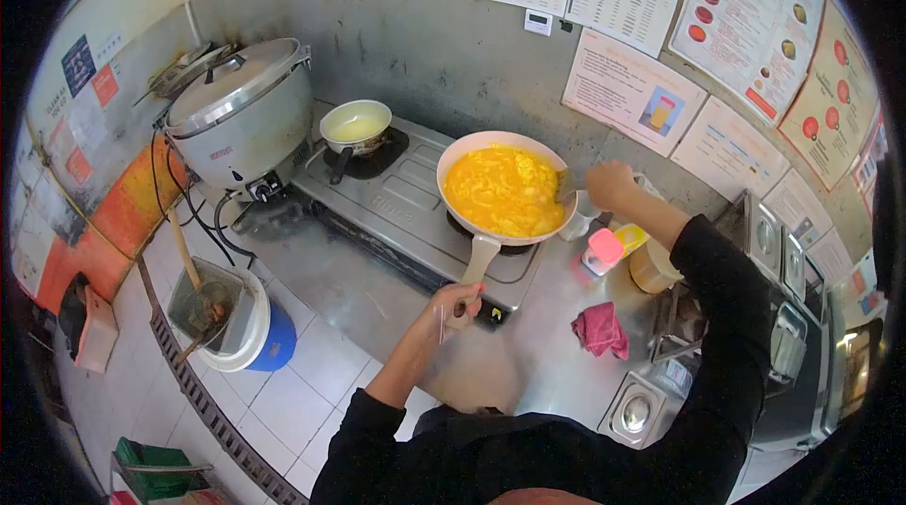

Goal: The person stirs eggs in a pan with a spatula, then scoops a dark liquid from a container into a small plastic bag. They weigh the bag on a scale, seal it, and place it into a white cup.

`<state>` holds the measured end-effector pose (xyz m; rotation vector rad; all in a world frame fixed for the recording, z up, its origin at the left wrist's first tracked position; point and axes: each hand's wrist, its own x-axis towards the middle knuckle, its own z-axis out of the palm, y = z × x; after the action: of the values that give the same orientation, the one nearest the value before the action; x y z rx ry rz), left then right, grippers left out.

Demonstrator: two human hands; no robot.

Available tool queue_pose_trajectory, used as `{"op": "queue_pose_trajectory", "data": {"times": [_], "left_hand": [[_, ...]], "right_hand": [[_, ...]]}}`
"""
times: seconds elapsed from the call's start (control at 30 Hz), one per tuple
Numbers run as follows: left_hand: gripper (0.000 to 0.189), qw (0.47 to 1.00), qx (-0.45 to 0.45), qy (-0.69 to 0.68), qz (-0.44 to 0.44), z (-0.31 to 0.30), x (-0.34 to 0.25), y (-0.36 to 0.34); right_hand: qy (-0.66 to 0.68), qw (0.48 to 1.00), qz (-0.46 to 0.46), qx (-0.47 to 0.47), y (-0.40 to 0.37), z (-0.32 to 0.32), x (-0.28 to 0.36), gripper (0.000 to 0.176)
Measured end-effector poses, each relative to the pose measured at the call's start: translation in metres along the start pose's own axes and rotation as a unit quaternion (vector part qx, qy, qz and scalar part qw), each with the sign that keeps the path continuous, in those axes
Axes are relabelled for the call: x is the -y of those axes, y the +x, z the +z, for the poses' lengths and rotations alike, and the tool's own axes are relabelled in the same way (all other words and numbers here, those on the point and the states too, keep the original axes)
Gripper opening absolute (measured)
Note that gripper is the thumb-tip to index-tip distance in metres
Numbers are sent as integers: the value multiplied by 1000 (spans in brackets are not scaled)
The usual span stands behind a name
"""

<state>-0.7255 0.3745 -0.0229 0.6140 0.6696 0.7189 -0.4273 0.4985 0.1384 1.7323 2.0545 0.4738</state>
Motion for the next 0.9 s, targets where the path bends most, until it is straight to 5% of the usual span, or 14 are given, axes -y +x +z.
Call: {"op": "queue_pose_trajectory", "data": {"times": [0.23, 0.33, 0.53, 0.73, 0.9], "left_hand": [[39, 999, -20, 40, -12, 8, -4, -8], [50, 997, 21, 67, -11, -1, -8, -7], [41, 990, 25, 136, -21, -11, -8, 2], [39, 995, 48, 78, -26, -17, 0, 6], [39, 997, 54, 51, -25, -11, -4, -2]], "right_hand": [[53, 994, -38, -87, 55, 45, -11, 14], [77, 984, -57, -150, 77, 59, -14, 25], [45, 978, -116, -165, 118, 77, -13, 28], [32, 878, -293, -376, 135, 41, -6, 40], [-36, 850, -378, -364, 94, -15, -14, 42]]}}
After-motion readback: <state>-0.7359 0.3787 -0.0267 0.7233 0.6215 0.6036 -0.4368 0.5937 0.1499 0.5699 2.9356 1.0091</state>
